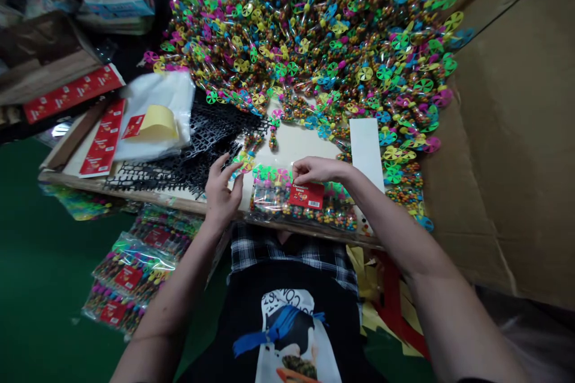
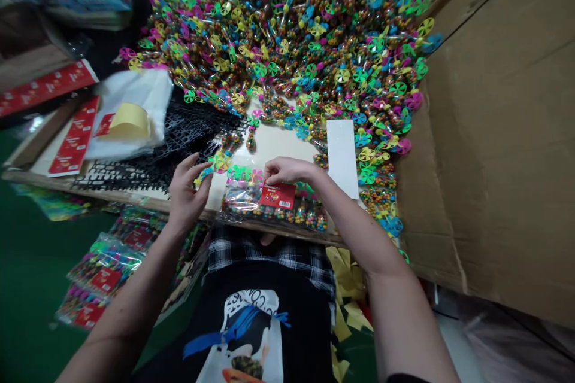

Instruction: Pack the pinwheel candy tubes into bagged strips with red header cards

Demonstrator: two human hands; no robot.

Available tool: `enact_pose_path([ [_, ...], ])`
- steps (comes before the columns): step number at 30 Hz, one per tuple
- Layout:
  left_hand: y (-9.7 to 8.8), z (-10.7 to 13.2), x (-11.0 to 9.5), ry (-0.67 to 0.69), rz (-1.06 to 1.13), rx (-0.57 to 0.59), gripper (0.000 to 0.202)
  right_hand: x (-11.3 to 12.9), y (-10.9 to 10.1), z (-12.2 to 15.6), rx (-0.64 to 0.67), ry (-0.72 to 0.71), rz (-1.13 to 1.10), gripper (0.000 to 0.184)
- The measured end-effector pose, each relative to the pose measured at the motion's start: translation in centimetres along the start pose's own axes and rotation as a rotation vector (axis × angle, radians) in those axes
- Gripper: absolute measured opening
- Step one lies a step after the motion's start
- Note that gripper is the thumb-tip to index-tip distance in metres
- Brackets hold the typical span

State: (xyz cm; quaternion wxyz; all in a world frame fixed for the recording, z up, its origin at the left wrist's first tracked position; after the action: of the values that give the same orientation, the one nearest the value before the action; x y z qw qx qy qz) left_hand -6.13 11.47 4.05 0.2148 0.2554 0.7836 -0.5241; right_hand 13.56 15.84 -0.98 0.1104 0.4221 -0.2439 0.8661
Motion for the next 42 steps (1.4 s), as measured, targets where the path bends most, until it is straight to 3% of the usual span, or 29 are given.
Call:
enact_pose_path([
  [3, 0.9, 1.3, -3.5, 0.138, 0.075, 0.065, 0.022, 0.0, 0.2, -0.2, -0.020, 0.038, 0.075, 0.006],
  [7, 4.2, 4.5, -8.9, 0.461, 0.066, 0.317, 0.029, 0.5, 0.1, 0.1, -0.064, 0.040, 0.158, 0.003],
  [11, 7.9, 8.0, -11.2, 0.685, -0.101, 0.534, 0.047, 1.0, 0.1, 0.7, -0.085, 0.069, 0.234, 0.005],
  [14, 9.4, 9.4, -11.1, 0.698, -0.194, 0.560, 0.058, 1.1, 0.4, 0.8, -0.103, 0.071, 0.301, 0.008],
  [16, 9.8, 9.9, -10.9, 0.685, -0.225, 0.541, 0.060, 1.4, 0.1, 1.1, -0.208, 0.035, 0.368, 0.012],
  [20, 9.8, 10.1, -10.9, 0.655, -0.226, 0.539, 0.061, 1.9, -1.9, 4.5, -0.757, -0.066, 0.488, 0.030],
  [22, 9.6, 9.7, -11.0, 0.630, -0.203, 0.567, 0.060, 1.8, -0.9, 6.5, -0.888, -0.131, 0.505, 0.034],
  [26, 9.0, 8.6, -10.8, 0.578, -0.140, 0.648, 0.062, 0.4, 4.5, 8.3, -0.812, -0.197, 0.599, 0.049],
  [28, 9.1, 8.1, -10.3, 0.554, -0.178, 0.667, 0.068, -0.6, 6.7, 8.3, -0.777, -0.136, 0.658, 0.058],
  [31, 9.5, 8.2, -9.5, 0.544, -0.295, 0.679, 0.075, -1.8, 8.3, 7.8, -0.744, -0.032, 0.726, 0.066],
  [36, 9.2, 8.4, -8.9, 0.530, -0.397, 0.634, 0.077, -2.8, 7.4, 8.7, -0.768, 0.069, 0.727, 0.070],
  [39, 8.4, 8.2, -8.0, 0.500, -0.365, 0.591, 0.076, -4.3, 6.2, 10.8, -0.865, 0.112, 0.652, 0.070],
  [42, 6.8, 8.0, -6.5, 0.383, -0.307, 0.516, 0.073, -6.4, 5.4, 12.9, -1.001, 0.103, 0.480, 0.064],
])
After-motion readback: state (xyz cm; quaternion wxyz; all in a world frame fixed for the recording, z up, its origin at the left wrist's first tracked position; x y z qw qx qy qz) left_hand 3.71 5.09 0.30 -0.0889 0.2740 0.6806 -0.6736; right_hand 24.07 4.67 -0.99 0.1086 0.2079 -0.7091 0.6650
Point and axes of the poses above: each hand's wrist, its own z-axis away from the middle knuckle, its own y-axis out of the palm, x = y × z, the point moved 8 cm from there along -z, towards the middle knuckle, and after that the axes turned 1 degree about -y, right-handed, at the moved point
